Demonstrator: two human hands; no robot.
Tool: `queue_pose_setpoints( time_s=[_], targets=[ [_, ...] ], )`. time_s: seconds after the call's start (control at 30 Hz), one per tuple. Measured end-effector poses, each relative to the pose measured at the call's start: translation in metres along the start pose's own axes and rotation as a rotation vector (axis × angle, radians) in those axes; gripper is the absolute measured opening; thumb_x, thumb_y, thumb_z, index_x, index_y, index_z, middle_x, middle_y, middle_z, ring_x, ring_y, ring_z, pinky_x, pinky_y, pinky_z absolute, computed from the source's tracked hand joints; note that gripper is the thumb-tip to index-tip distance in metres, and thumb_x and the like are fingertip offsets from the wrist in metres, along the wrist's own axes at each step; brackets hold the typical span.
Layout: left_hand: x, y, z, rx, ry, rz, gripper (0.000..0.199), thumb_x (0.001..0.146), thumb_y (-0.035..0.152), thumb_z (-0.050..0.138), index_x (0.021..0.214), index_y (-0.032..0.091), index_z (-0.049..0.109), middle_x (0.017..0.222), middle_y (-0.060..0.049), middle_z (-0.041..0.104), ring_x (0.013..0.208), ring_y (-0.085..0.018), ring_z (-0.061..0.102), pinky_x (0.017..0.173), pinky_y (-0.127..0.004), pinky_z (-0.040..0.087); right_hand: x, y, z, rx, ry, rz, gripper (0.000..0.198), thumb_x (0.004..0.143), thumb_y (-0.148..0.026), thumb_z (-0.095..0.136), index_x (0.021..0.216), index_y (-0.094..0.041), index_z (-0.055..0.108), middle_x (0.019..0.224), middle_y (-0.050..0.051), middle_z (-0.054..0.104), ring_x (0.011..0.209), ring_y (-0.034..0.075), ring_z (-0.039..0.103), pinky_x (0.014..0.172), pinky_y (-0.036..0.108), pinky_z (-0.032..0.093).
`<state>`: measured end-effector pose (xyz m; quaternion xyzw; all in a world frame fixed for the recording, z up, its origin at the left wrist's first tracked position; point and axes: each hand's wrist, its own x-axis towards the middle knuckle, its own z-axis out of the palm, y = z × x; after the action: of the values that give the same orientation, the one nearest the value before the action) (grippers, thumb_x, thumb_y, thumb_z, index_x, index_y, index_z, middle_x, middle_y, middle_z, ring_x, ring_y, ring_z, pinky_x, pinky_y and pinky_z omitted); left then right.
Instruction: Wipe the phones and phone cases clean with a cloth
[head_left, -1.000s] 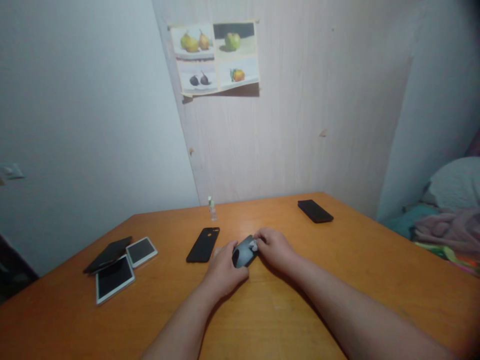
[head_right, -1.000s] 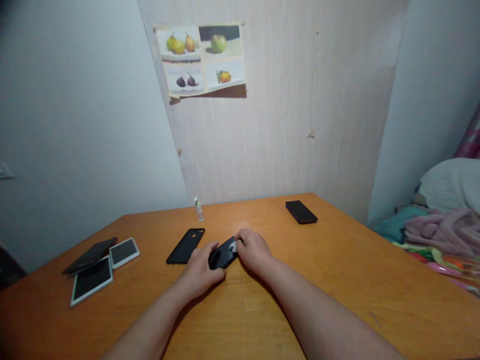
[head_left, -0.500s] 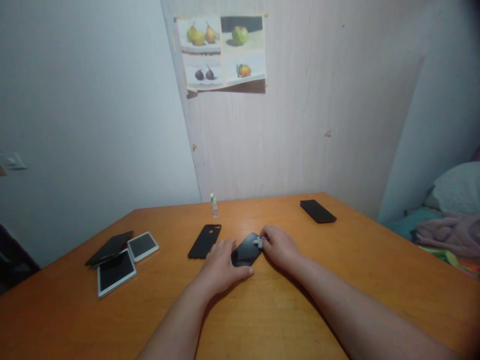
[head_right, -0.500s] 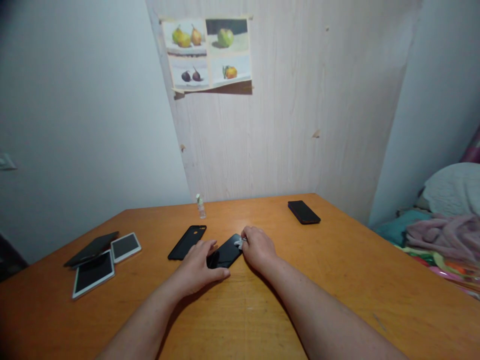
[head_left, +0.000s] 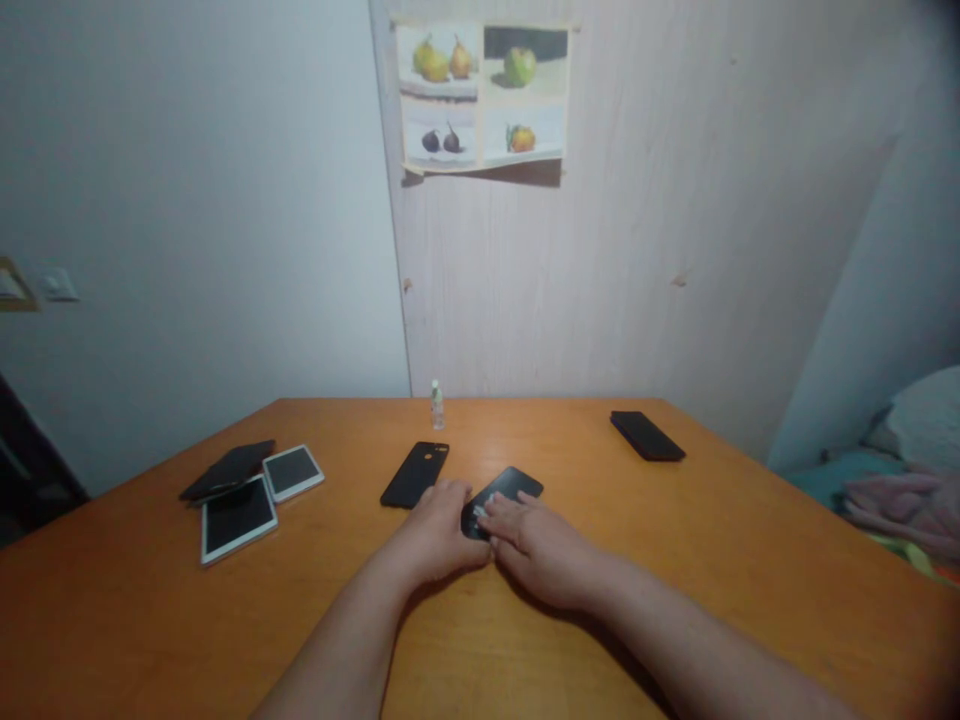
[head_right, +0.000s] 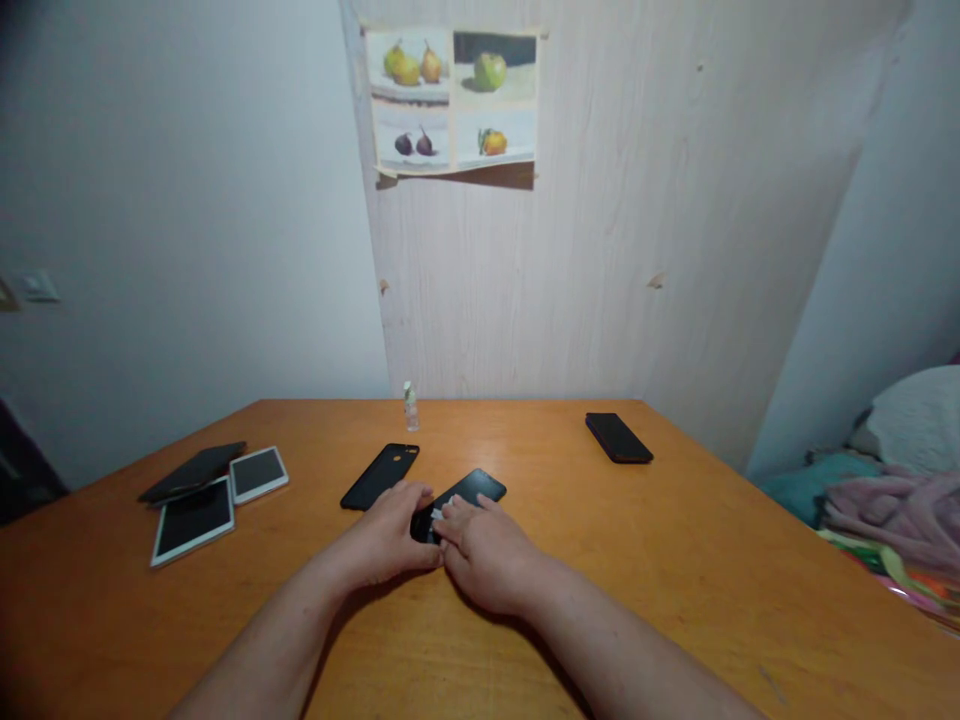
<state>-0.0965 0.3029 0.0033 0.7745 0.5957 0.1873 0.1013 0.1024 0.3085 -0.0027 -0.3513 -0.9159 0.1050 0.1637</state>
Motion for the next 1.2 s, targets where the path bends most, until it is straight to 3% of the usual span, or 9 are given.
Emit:
queue_pose_setpoints(
  time_s=[0.1,0.23,0.47,0.53,0.7,0.9,0.97,1.1,1.2],
  targets=[
    [0.000,-0.002,0.001,-0.017,0.002,-0.003,0.059,0.057,0.052,0.080,0.105,0.022,0.061,0.108,-0.008,0.064,0.102,-0.030,0.061,0.084,-0.034,0.049,-0.001,0.009,-0.004,-0.014,-0.032,0.116,0.047,0.101,-0.037,0.036,0.140,-0.020,0.057,0.149,0.013,0.050,0.141,0.029,0.042,0.119,0.055,0.019],
    [-0.002,-0.005,0.000,-0.004,0.005,-0.047,0.069,0.053,0.057,0.082,0.108,0.022,0.061,0.113,-0.010,0.063,0.108,-0.034,0.060,0.089,-0.037,0.049,0.000,0.021,-0.011,-0.083,-0.005,0.300,0.053,0.103,-0.042,0.033,0.143,-0.014,0.053,0.153,0.018,0.043,0.144,0.033,0.036,0.119,0.061,0.014],
    [-0.002,-0.004,0.001,-0.046,0.015,-0.032,0.059,0.059,0.048,0.078,0.108,0.021,0.060,0.112,-0.012,0.065,0.107,-0.034,0.062,0.088,-0.037,0.049,-0.008,-0.013,-0.009,0.129,-0.155,-0.006,0.054,0.105,-0.049,0.026,0.148,-0.025,0.047,0.156,0.009,0.040,0.148,0.025,0.029,0.122,0.054,0.010],
    [-0.002,-0.003,0.000,-0.063,0.014,-0.040,0.061,0.057,0.047,0.079,0.109,0.022,0.060,0.113,-0.011,0.065,0.108,-0.034,0.062,0.088,-0.037,0.049,-0.006,-0.006,-0.009,0.118,-0.145,0.041,0.053,0.105,-0.049,0.026,0.148,-0.027,0.047,0.156,0.008,0.039,0.148,0.026,0.029,0.121,0.058,0.006],
    [-0.002,0.001,0.001,-0.103,0.011,-0.071,0.075,0.050,0.052,0.084,0.114,0.022,0.059,0.121,-0.012,0.063,0.113,-0.035,0.060,0.094,-0.039,0.048,0.000,0.019,-0.010,-0.058,-0.044,0.337,0.055,0.104,-0.049,0.027,0.147,-0.022,0.049,0.157,0.013,0.037,0.149,0.033,0.025,0.115,0.070,0.005],
    [-0.003,0.004,0.002,-0.142,0.015,-0.022,0.067,0.058,0.043,0.077,0.118,0.020,0.058,0.122,-0.014,0.063,0.116,-0.035,0.060,0.095,-0.039,0.048,0.000,-0.003,-0.005,0.080,-0.165,0.085,0.054,0.104,-0.053,0.022,0.149,-0.032,0.045,0.159,0.006,0.034,0.150,0.027,0.023,0.118,0.064,0.004],
    [-0.004,0.007,-0.001,-0.152,0.003,-0.045,0.069,0.056,0.044,0.079,0.118,0.021,0.057,0.124,-0.014,0.063,0.117,-0.035,0.059,0.095,-0.039,0.047,0.002,0.001,-0.004,0.069,-0.152,0.110,0.053,0.104,-0.052,0.023,0.148,-0.033,0.046,0.159,0.005,0.036,0.150,0.028,0.022,0.117,0.066,0.003],
    [-0.007,0.009,-0.009,-0.056,0.012,-0.166,0.079,0.043,0.060,0.084,0.108,0.022,0.060,0.120,-0.014,0.064,0.117,-0.041,0.056,0.095,-0.046,0.045,0.005,0.022,-0.003,-0.024,-0.081,0.296,0.052,0.105,-0.049,0.024,0.145,-0.029,0.050,0.158,0.007,0.038,0.151,0.030,0.021,0.115,0.070,0.006],
    [-0.007,0.008,-0.010,0.005,0.025,-0.207,0.079,0.039,0.069,0.082,0.099,0.022,0.062,0.114,-0.016,0.066,0.114,-0.045,0.057,0.094,-0.052,0.043,0.005,0.019,-0.003,-0.022,-0.083,0.302,0.054,0.105,-0.051,0.024,0.146,-0.027,0.049,0.159,0.008,0.036,0.151,0.030,0.019,0.115,0.069,0.007]
  ],
)
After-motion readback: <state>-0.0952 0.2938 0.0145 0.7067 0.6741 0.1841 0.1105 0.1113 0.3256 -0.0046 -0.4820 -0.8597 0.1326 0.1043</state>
